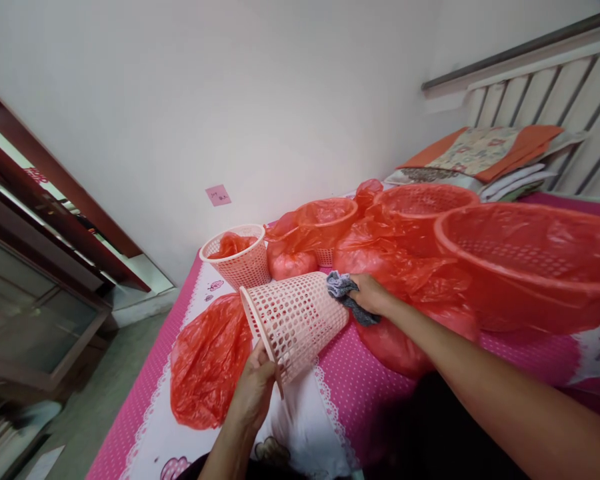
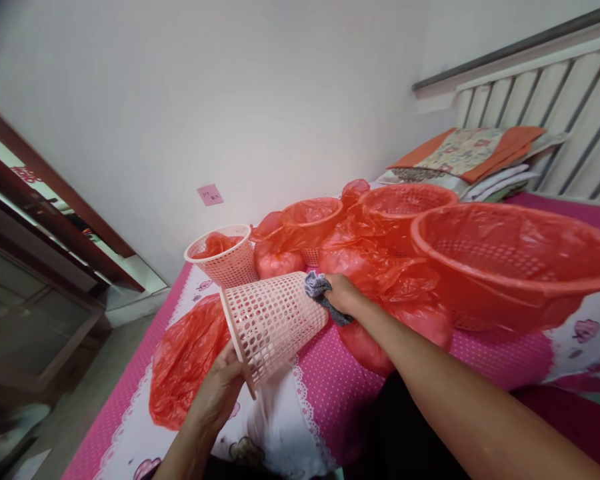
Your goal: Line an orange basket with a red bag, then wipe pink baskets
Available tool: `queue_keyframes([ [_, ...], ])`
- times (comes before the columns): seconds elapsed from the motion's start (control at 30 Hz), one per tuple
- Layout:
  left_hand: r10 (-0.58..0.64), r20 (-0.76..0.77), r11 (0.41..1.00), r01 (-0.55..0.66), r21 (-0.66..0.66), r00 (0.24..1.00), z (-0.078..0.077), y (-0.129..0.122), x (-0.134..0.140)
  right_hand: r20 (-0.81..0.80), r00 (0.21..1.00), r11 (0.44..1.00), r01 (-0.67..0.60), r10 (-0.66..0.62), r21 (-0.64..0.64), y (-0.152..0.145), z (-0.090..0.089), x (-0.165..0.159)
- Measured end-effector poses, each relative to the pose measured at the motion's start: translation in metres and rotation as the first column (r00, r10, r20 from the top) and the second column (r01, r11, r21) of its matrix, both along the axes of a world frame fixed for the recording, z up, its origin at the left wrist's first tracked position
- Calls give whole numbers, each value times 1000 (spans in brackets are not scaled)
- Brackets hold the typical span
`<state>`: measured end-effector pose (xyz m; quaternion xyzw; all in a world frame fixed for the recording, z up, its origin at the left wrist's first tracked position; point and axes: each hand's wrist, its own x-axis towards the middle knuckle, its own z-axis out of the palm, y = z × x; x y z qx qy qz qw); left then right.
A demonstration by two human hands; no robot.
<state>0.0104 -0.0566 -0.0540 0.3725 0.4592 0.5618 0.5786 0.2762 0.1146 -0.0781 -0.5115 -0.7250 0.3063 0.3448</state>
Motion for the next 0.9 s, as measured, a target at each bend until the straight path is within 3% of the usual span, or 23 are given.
queue_keyframes([
  [0.23,3,-5,1000,-3,17,1000,0,0,0,81,994,990,-84,75,113,-13,10,-15],
  [0.4,37,-17,999,-37,34,999,4,-1,0,77,977,937,-214,201,276,-40,29,-35],
  [0.47,38,-28,998,-37,44,999,3,-1,-1,81,960,881,-280,270,381,-54,37,-44],
  [0.57,27,-53,998,-23,59,998,-1,-2,-4,217,918,737,-395,331,548,-75,45,-57],
  [0.63,26,-76,998,-22,63,997,-5,-2,-7,347,873,634,-487,342,601,-87,46,-65],
  [0.7,25,-95,998,-19,67,995,-6,-2,-9,451,826,565,-561,337,605,-96,45,-71],
  [0.9,-16,-55,998,20,64,998,0,-3,-6,579,765,504,-632,283,589,-106,42,-75],
])
